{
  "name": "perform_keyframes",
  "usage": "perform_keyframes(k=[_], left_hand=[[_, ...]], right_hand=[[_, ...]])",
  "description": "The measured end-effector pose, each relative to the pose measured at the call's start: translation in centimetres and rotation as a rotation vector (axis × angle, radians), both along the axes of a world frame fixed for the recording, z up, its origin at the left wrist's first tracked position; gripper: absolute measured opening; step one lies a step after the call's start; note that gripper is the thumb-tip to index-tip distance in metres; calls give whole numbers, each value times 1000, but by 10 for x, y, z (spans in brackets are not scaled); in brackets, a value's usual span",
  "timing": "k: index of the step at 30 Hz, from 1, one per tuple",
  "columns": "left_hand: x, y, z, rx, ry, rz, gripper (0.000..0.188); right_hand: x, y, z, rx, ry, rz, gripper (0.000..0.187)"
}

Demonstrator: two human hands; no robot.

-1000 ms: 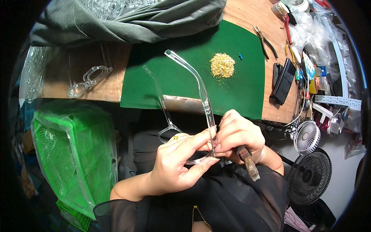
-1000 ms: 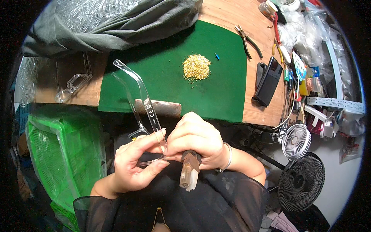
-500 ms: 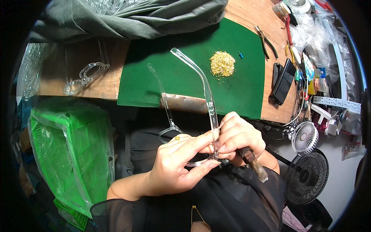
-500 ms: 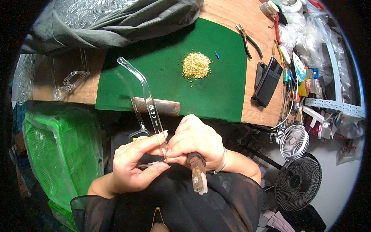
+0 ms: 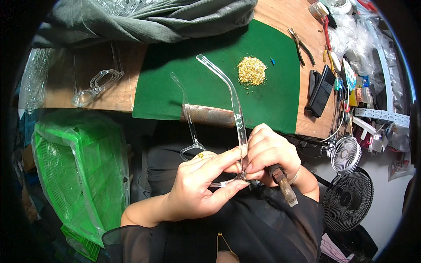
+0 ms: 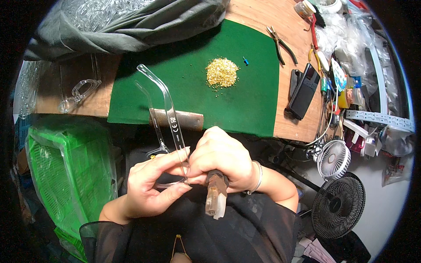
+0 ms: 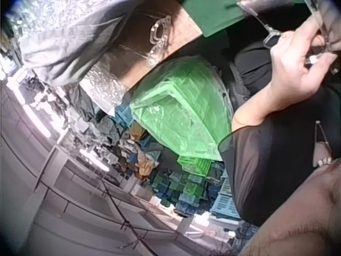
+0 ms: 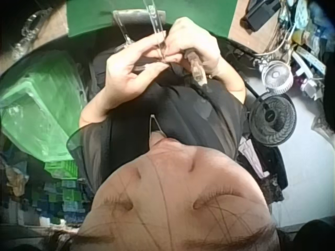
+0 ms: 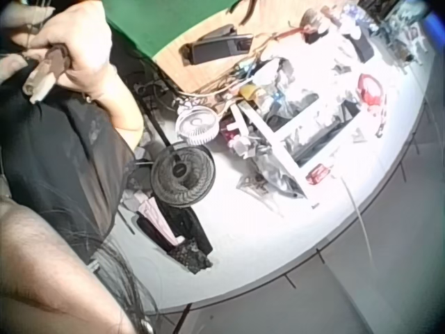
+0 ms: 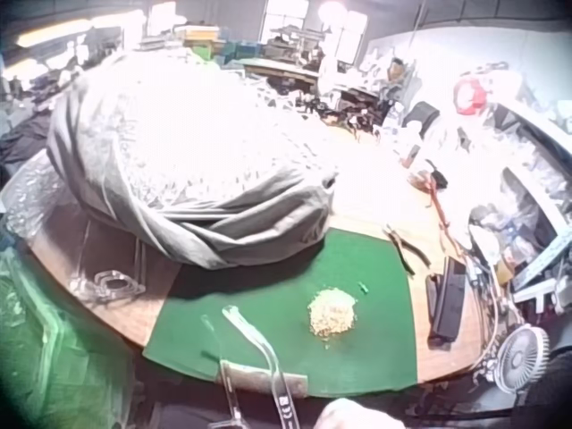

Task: The person assembles clear plastic eyeglass frames by hand, using pliers to bend and secure the arms and frame joints. They repeatedly adjust the frame shape and hinge alignment, then place the assembled glasses into a green plastic basket.

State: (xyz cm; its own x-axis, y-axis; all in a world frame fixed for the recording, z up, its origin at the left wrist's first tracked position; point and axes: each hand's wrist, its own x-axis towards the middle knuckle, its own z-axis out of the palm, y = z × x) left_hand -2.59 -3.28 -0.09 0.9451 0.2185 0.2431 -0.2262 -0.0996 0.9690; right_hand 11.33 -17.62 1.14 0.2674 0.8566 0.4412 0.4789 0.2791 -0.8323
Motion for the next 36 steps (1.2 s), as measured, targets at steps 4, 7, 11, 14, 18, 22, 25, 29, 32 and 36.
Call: perform_keyframes(k=[4,7,11,14,18,22,25,29,32,36], left_hand=[[-1,1,1,30,-2,-1,53],[0,2,2,25,-12,-12,53],[-1,8,4,20,-13,-58,51],[-3,11,2,16,-11,-94,50],[-2,11,-1,0,-31,-137,50],[-3,10,0,-7,-36,-133,51],[-4,10,0,-8,-3,-142,51],[-7,11,-1,-39,12,-138,51],[-7,11,-1,-63,6,-125,51],[-6,5,-1,-122,47,-126,49]], right_hand=[[1,0,-1,-1,-23,16,17],[-1,-2,0,-3,21,13,20],[3,-15,6,-91,14,-81,22],[12,-26,9,-316,-287,-73,23],[3,-28,6,-457,-167,10,23],[4,-27,3,-486,-83,49,24],[1,-25,-1,-472,-74,82,25],[0,-23,-1,-480,-106,88,26],[8,-25,0,-498,-83,57,28],[5,-26,5,-235,229,13,18]])
